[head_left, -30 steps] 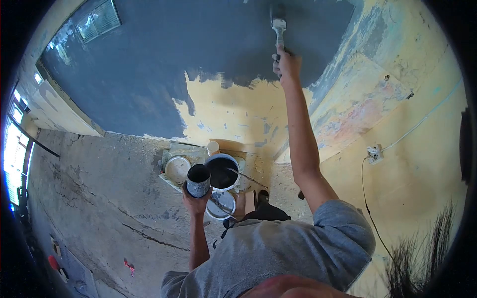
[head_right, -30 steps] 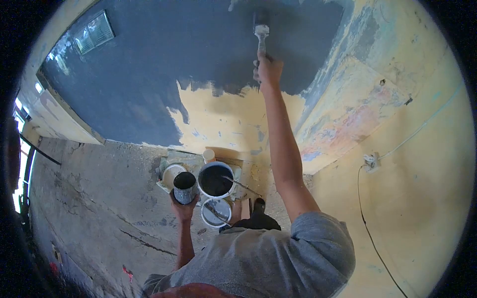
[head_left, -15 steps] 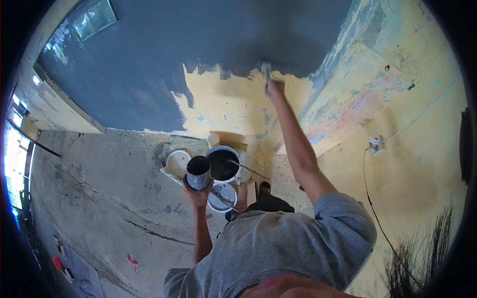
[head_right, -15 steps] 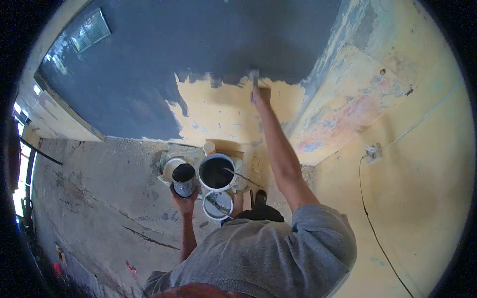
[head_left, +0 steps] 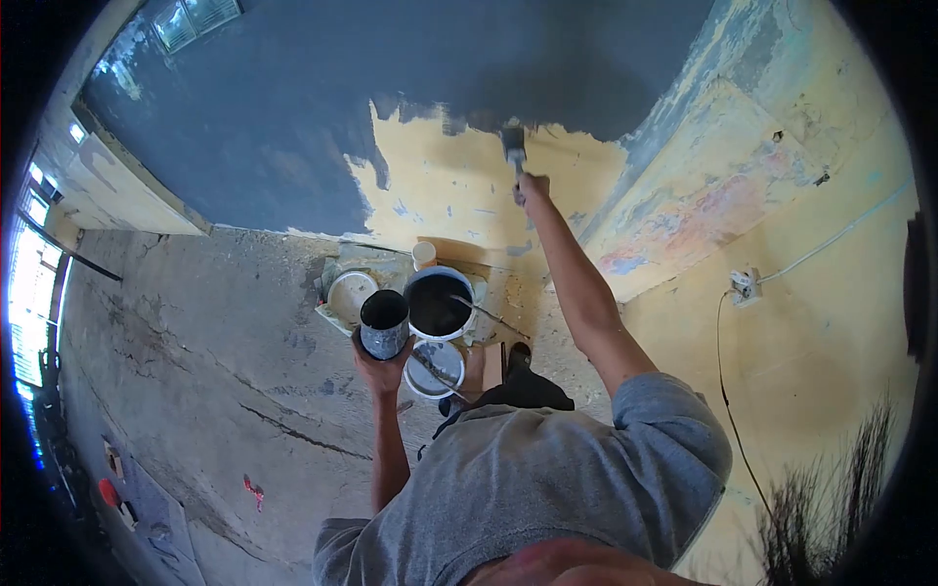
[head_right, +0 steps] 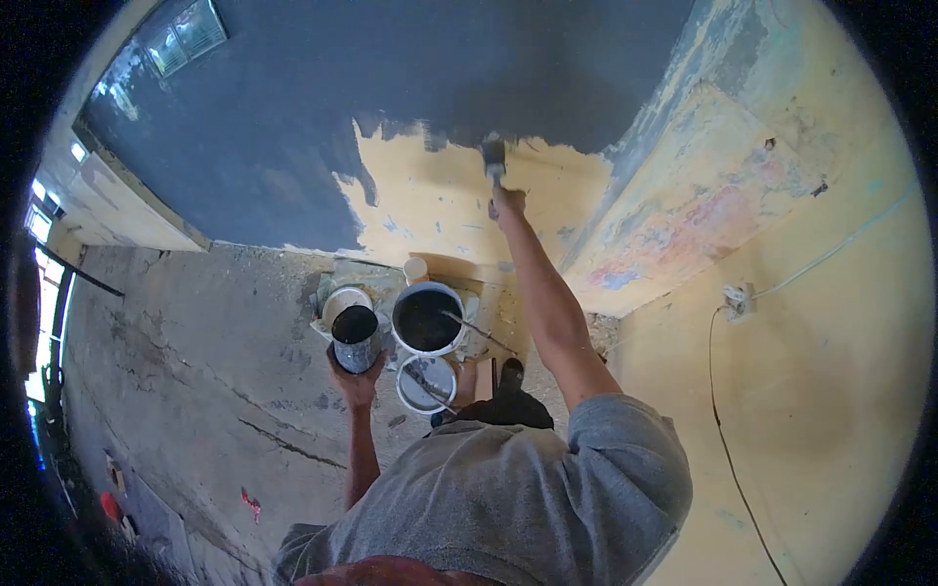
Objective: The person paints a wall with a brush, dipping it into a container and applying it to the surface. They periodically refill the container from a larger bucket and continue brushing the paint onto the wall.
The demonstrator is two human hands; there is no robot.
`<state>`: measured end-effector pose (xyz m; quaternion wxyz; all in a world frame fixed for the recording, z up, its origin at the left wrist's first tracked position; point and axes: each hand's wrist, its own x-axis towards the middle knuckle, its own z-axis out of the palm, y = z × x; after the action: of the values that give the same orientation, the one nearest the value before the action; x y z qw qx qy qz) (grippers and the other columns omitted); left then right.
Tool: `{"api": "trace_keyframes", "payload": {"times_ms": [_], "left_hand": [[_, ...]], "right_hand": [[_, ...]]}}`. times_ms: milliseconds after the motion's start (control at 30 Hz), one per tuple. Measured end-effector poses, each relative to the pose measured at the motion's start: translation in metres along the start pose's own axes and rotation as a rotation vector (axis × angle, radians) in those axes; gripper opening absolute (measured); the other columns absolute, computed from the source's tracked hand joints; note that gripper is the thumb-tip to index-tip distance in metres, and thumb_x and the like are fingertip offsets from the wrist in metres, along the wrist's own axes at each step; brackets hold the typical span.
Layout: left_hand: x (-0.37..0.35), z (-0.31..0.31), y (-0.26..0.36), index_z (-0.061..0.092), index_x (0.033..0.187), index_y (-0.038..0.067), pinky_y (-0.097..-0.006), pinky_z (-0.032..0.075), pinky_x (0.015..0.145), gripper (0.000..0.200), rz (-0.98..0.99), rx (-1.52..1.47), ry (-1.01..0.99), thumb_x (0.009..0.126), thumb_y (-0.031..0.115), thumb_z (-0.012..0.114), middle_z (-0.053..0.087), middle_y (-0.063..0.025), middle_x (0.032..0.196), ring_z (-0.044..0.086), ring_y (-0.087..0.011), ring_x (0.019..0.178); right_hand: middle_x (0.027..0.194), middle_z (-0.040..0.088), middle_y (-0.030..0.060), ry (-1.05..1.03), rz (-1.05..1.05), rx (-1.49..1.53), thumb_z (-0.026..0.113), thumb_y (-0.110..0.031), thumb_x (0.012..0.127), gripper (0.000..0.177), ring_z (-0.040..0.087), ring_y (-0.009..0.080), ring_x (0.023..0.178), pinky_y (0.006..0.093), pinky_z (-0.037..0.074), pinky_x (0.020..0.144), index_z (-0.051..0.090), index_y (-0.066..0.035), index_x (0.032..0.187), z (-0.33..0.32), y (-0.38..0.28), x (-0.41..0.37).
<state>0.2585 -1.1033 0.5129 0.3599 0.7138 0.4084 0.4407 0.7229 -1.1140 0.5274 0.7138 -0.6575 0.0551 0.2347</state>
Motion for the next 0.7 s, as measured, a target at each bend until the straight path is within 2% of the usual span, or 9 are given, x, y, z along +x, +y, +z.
{"api": "trace_keyframes", "payload": {"times_ms": [33, 133, 167, 233, 367, 400, 467, 567, 700], "left_hand": [[0.001, -0.001, -0.001, 0.049, 0.118, -0.001, -0.0437, 0.048, 0.081, 0.088, 0.006, -0.025, 0.013, 0.049, 0.03, 0.093, 0.061, -0.02, 0.104, 0.061, -0.0344, 0.092], [0.002, -0.01, -0.001, 0.049, 0.117, -0.002, -0.044, 0.048, 0.08, 0.088, 0.041, 0.063, 0.07, 0.048, 0.031, 0.093, 0.06, -0.0201, 0.103, 0.06, -0.0345, 0.092], [0.003, -0.013, -0.002, 0.049, 0.117, -0.002, -0.044, 0.048, 0.08, 0.088, 0.04, 0.067, 0.074, 0.048, 0.031, 0.093, 0.06, -0.0201, 0.103, 0.06, -0.0345, 0.092], [0.003, -0.018, -0.004, 0.048, 0.116, -0.002, -0.0445, 0.048, 0.079, 0.088, -0.001, 0.064, 0.068, 0.048, 0.031, 0.093, 0.06, -0.0202, 0.103, 0.06, -0.0352, 0.091], [0.003, -0.022, -0.004, 0.048, 0.116, -0.002, -0.0451, 0.048, 0.078, 0.087, 0.002, 0.083, 0.073, 0.048, 0.031, 0.093, 0.059, -0.0201, 0.103, 0.059, -0.0359, 0.091], [0.001, -0.022, -0.007, 0.049, 0.117, -0.002, -0.0438, 0.047, 0.082, 0.085, -0.019, 0.09, 0.073, 0.051, 0.03, 0.091, 0.06, -0.0193, 0.106, 0.059, -0.0334, 0.094], [0.001, -0.019, -0.001, 0.05, 0.119, -0.001, -0.0425, 0.046, 0.085, 0.083, -0.046, 0.094, 0.08, 0.053, 0.03, 0.09, 0.06, -0.0185, 0.109, 0.058, -0.0309, 0.097], [-0.002, -0.015, 0.007, 0.05, 0.12, -0.001, -0.042, 0.046, 0.085, 0.083, -0.105, 0.095, 0.044, 0.053, 0.03, 0.09, 0.06, -0.0179, 0.109, 0.059, -0.0307, 0.097], [-0.001, -0.005, 0.006, 0.05, 0.118, -0.001, -0.0419, 0.047, 0.084, 0.085, -0.068, 0.065, 0.053, 0.051, 0.031, 0.091, 0.06, -0.018, 0.107, 0.06, -0.0311, 0.095]], "right_hand": [[0.048, 0.044, 0.0057, 0.043, 0.035, -0.066, 0.058, -0.019, 0.087, 0.027, 0.039, 0.0135, 0.033, 0.0296, 0.024, 0.031, 0.047, -0.004, 0.066, -0.007, 0.013, -0.007], [0.047, 0.044, 0.006, 0.111, 0.071, -0.061, 0.058, -0.017, 0.087, 0.028, 0.04, 0.0142, 0.033, 0.0308, 0.024, 0.031, 0.046, -0.004, 0.065, -0.012, 0.026, -0.023], [0.047, 0.044, 0.0055, 0.081, -0.001, -0.096, 0.06, -0.016, 0.086, 0.028, 0.041, 0.0141, 0.034, 0.0315, 0.025, 0.031, 0.047, -0.004, 0.064, -0.011, 0.02, -0.028], [0.047, 0.045, 0.0045, 0.146, -0.205, -0.173, 0.061, -0.017, 0.086, 0.029, 0.04, 0.0137, 0.034, 0.0317, 0.025, 0.031, 0.047, -0.004, 0.063, 0.0, 0.015, 0.026], [0.054, 0.048, 0.0013, -0.01, -0.177, 0.096, 0.064, -0.021, 0.085, 0.029, 0.038, 0.0115, 0.033, 0.0274, 0.024, 0.031, 0.049, -0.006, 0.066, 0.028, -0.107, -0.05], [0.054, 0.048, 0.0013, -0.004, -0.174, 0.095, 0.064, -0.021, 0.085, 0.029, 0.038, 0.0115, 0.033, 0.0274, 0.024, 0.031, 0.049, -0.006, 0.066, 0.03, -0.114, -0.065], [0.055, 0.048, 0.0003, -0.133, -0.364, 0.149, 0.065, -0.027, 0.086, 0.031, 0.036, 0.0097, 0.033, 0.0253, 0.022, 0.031, 0.051, -0.006, 0.069, 0.033, -0.117, -0.083], [0.054, 0.047, 0.0, -0.13, -0.353, 0.098, 0.066, -0.029, 0.086, 0.032, 0.034, 0.0085, 0.033, 0.0249, 0.022, 0.031, 0.049, -0.008, 0.069, 0.025, -0.086, -0.081], [0.054, 0.046, 0.0005, -0.03, 0.078, 0.091, 0.068, -0.031, 0.084, 0.035, 0.035, 0.0109, 0.033, 0.0263, 0.024, 0.031, 0.045, -0.01, 0.068, -0.019, 0.03, 0.0]]}}
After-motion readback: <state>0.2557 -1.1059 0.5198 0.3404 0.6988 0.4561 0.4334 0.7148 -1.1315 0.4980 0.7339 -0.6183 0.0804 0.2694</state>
